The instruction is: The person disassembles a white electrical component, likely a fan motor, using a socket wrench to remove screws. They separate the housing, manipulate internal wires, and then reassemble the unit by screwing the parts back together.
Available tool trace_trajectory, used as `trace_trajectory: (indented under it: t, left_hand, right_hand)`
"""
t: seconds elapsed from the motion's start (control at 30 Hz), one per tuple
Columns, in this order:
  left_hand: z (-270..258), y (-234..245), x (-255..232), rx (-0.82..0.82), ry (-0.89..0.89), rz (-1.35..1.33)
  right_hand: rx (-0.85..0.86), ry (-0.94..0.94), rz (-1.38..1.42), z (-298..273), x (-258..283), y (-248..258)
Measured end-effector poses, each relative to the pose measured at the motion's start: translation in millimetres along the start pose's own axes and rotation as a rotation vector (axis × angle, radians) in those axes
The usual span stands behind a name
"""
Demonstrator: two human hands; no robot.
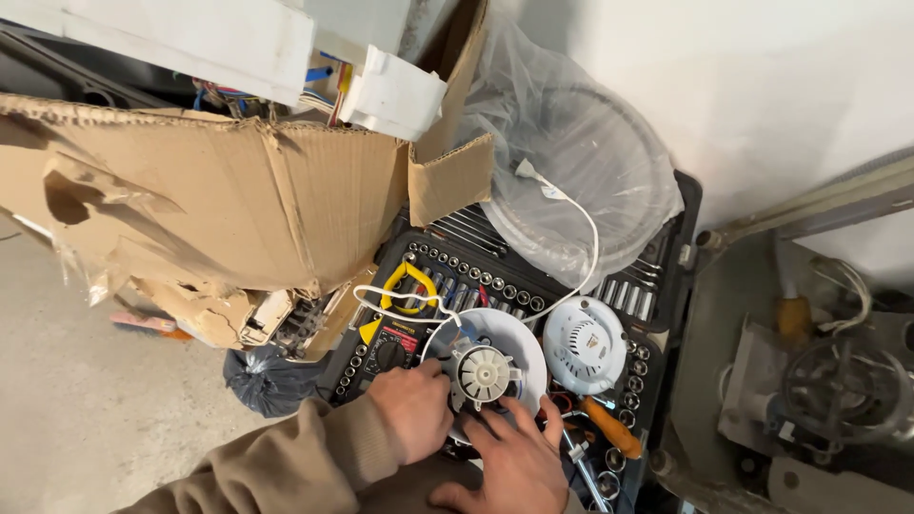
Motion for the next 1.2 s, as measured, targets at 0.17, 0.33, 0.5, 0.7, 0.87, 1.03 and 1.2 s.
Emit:
trace_trajectory:
  t: [0.17, 0.33, 0.5, 0.7, 0.87, 1.03, 1.2]
  left_hand:
    - [5, 1, 2, 0.101, 0.151, 0.013]
    - [6, -5, 6, 0.133, 0.220, 0.027]
    - [6, -8, 7, 0.111, 0.271, 0.127]
    - [10, -15, 14, 0.055, 0.344, 0.204]
    - [7, -7, 3, 0.114, 0.359, 0.213]
    - [2, -12, 6, 0.101, 0.333, 0.211]
    - [-1, -8, 1, -0.017, 0.240, 0.172]
  right_hand:
    - [0.005, -0.016, -0.007, 1, 4, 4]
    - [-0.047, 0.087, 0.045, -5, -17, -17]
    - [-0.446, 0.455, 0.215, -55, -61, -21]
    - [-0.520, 0.208, 0.362, -79, -127, -32]
    - [-0.560, 0.227, 0.372, -77, -134, -29]
    - [-0.492, 0.242, 0.402, -68, -141, -34]
    - [-0.507, 0.212, 0.343, -64, -146, -35]
Point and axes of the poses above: each hand's wrist, its own z-axis towards the middle knuckle, its own y-axis out of the back of the hand, x = y × z, the point moved 9 cm from there along z, towards the middle knuckle, and after that the axes turned 1 degree about x, right-handed, at the moved point
